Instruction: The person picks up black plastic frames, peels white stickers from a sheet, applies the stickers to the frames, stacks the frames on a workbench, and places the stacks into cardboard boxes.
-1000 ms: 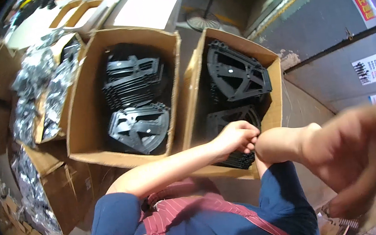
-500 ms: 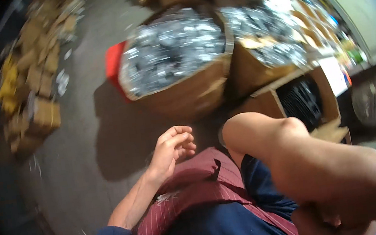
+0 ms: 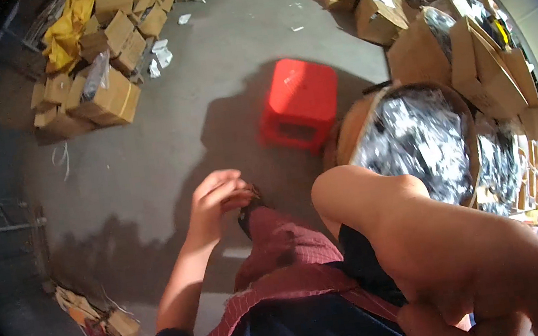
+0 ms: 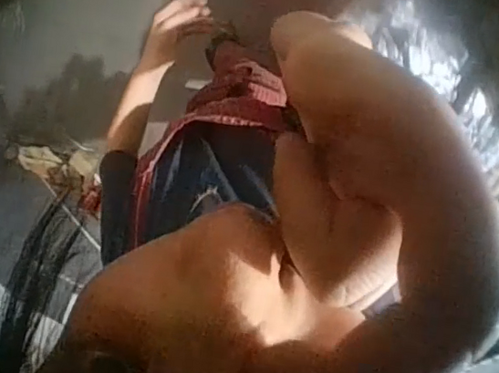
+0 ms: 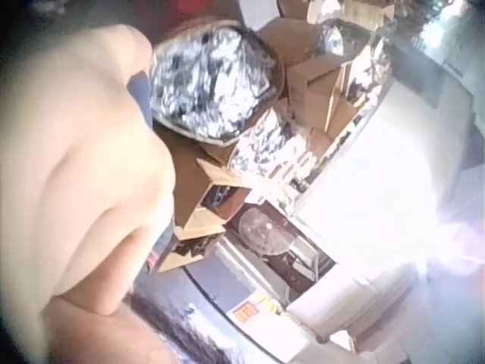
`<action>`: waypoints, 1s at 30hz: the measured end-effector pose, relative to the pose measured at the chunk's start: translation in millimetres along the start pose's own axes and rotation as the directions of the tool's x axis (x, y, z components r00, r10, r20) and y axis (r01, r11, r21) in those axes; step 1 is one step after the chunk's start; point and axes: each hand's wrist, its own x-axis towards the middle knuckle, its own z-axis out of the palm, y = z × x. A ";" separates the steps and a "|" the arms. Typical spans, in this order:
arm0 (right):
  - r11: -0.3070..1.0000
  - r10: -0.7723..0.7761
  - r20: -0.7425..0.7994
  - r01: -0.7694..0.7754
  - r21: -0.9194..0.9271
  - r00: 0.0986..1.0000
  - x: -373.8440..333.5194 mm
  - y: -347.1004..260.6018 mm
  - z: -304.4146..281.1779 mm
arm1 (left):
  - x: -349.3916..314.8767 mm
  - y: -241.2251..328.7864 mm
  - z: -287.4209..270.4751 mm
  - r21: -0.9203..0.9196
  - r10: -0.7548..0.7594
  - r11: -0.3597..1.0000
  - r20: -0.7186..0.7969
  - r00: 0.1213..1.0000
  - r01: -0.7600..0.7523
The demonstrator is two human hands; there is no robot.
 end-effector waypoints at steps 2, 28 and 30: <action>1.000 -0.009 -0.016 0.009 0.001 1.000 -3.6 51.5 -2.9 | 20.5 19.0 -59.5 -0.011 0.001 1.000 -0.200 0.980 -0.003; 0.926 0.058 0.132 -0.004 -0.379 0.990 -101.8 578.8 -156.2 | 591.9 398.0 -193.3 0.248 -0.002 0.969 0.056 0.998 -0.012; 0.898 0.067 0.142 0.002 -0.440 0.987 -119.1 593.7 -199.9 | 655.1 402.6 -151.7 0.324 -0.034 0.946 0.151 0.988 -0.017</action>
